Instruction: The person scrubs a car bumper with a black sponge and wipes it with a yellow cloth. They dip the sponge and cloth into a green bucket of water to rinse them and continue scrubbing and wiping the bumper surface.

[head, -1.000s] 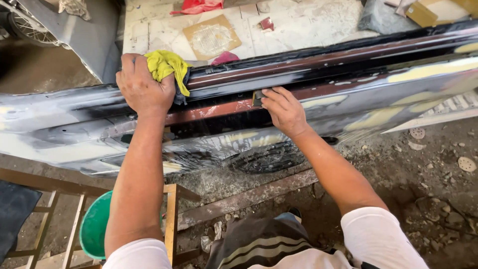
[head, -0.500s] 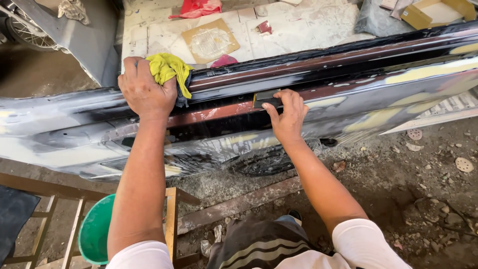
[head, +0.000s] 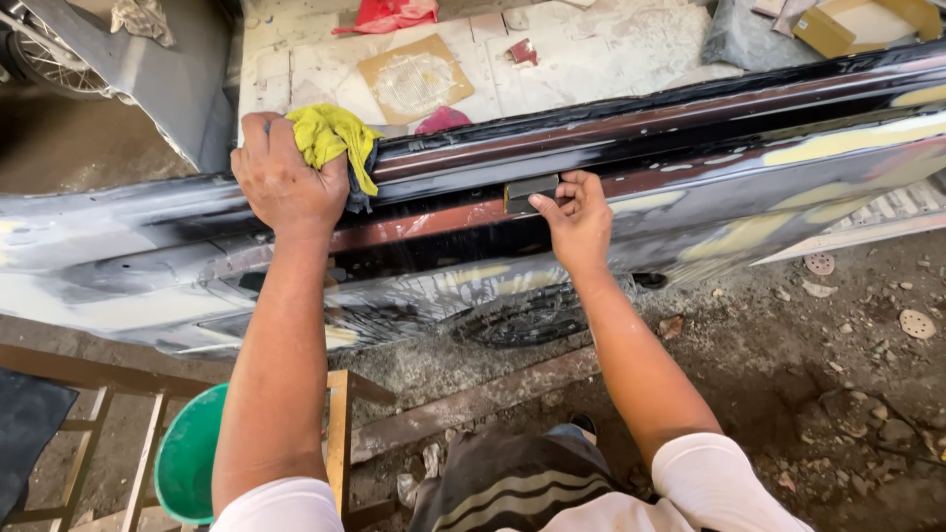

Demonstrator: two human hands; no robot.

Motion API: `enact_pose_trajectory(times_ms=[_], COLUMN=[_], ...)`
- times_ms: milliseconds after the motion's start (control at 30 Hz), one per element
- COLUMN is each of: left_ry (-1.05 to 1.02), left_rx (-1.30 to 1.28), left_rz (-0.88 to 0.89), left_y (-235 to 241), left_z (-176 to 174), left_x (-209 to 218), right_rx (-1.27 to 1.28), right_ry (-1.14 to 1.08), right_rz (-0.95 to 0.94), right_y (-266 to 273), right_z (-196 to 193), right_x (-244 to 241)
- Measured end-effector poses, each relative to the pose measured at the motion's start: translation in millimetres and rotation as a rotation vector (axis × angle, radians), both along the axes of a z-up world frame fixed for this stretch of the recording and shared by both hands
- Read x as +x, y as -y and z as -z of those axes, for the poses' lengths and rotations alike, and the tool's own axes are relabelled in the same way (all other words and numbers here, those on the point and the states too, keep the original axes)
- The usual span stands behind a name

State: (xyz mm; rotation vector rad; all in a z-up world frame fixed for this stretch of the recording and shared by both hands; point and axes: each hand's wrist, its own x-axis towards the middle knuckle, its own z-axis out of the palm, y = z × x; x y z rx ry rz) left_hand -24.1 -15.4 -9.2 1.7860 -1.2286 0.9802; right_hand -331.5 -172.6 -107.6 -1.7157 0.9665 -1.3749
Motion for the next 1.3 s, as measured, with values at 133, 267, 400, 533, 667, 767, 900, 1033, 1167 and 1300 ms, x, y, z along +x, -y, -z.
enact_pose_trajectory(times_ms=[133, 267, 400, 533, 667, 767, 900, 1033, 1167, 1300], left_ry=[0.003, -0.010, -0.028, -0.013, -0.002, 0.003, 0.005, -0.006, -0.002, 0.023], left_rx=[0.002, 0.003, -0.004, -0.005, 0.026, 0.021, 0.022, 0.048, 0.046, -0.088], left_rz=[0.007, 0.007, -0.006, 0.002, 0.026, 0.032, 0.024, 0.029, 0.044, 0.030], left_y=[1.1, 2.2, 2.8, 0.3, -1.9, -0.2, 0.6, -1.7, -4.5, 2.8], left_z=[-1.8, -3.3, -1.5, -0.5, 3.2, -0.6, 0.5, 6.8, 13.7, 6.5], left_x=[0.3, -0.2, -2.6, 0.2, 2.7, 3.1, -1.1, 8.3, 14.0, -16.5], right_rx=[0.062, -0.002, -0.325, -0.502, -0.661, -0.619, -0.461, -0.606, -0.584, -0.320], right_ry=[0.034, -0.002, -0.074, -0.079, -0.167, -0.168, -0.081, -0.121, -0.149, -0.035], right_rz=[-0.043, -0.034, 0.088, 0.089, 0.230, 0.322, 0.272, 0.178, 0.267, 0.463], right_y=[4.4, 5.9, -4.7, -24.2, 16.0, 48.7, 43.7, 14.5, 55.7, 114.3], right_z=[0.8, -7.0, -9.1, -14.3, 5.6, 8.6, 7.5, 6.0, 9.8, 28.6], right_x=[-1.5, 1.2, 22.0, 42.9, -0.1, -42.4, -43.3, 3.5, -59.6, -127.3])
